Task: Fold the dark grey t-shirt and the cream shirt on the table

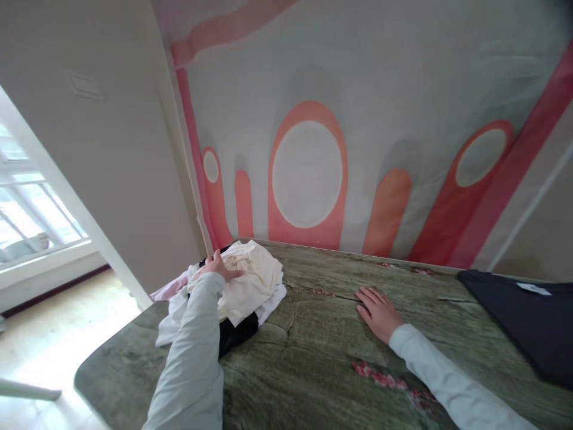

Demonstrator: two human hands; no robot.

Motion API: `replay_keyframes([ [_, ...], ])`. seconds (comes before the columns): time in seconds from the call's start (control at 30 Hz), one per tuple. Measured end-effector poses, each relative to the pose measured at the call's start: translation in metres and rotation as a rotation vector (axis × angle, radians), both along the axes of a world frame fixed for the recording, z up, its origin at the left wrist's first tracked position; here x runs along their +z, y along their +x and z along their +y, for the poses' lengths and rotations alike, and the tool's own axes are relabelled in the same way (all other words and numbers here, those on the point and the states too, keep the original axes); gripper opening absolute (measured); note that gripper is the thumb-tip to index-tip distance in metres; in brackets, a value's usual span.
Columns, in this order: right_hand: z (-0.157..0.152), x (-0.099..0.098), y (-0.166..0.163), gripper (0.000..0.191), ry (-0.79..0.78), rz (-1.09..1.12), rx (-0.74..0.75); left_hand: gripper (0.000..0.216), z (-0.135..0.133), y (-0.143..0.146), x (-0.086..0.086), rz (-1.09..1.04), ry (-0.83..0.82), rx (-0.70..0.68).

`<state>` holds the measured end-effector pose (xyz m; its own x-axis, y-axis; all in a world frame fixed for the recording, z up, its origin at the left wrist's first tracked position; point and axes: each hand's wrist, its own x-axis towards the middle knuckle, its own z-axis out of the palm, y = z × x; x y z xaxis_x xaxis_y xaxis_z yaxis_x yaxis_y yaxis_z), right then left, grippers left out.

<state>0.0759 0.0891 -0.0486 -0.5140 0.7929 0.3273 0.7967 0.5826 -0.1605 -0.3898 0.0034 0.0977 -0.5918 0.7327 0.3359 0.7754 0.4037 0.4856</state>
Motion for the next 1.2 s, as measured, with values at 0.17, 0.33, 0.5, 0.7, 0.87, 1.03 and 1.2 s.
replay_keyframes([
  [0.17, 0.000, -0.001, -0.001, 0.045, -0.001, -0.002, -0.004, 0.048, 0.007, -0.002, 0.000, 0.116, -0.178, 0.008],
  [0.33, 0.001, -0.003, 0.000, 0.046, -0.003, -0.012, 0.002, 0.033, 0.000, 0.030, 0.036, 0.116, 0.362, -0.030],
  [0.5, 0.002, -0.002, 0.000, 0.044, -0.012, 0.016, 0.007, 0.039, -0.012, 0.089, 0.074, -0.132, 0.738, -0.176],
  [0.7, -0.010, 0.014, -0.001, 0.045, -0.109, 0.204, 0.079, 0.050, 0.002, 0.156, 0.057, -0.633, 0.709, -0.570],
  [0.87, -0.047, 0.047, -0.013, 0.073, -0.478, 0.729, 0.464, 0.046, 0.017, 0.206, 0.020, -0.689, 0.530, -0.700],
  [1.03, -0.057, 0.067, -0.025, 0.056, -0.659, 1.255, 0.209, 0.046, 0.019, 0.226, 0.005, -0.553, 0.414, -0.778],
  [1.2, -0.022, 0.081, 0.001, 0.048, -0.705, 1.473, 0.002, 0.045, 0.019, 0.221, 0.006, -0.624, 0.321, -0.887],
])
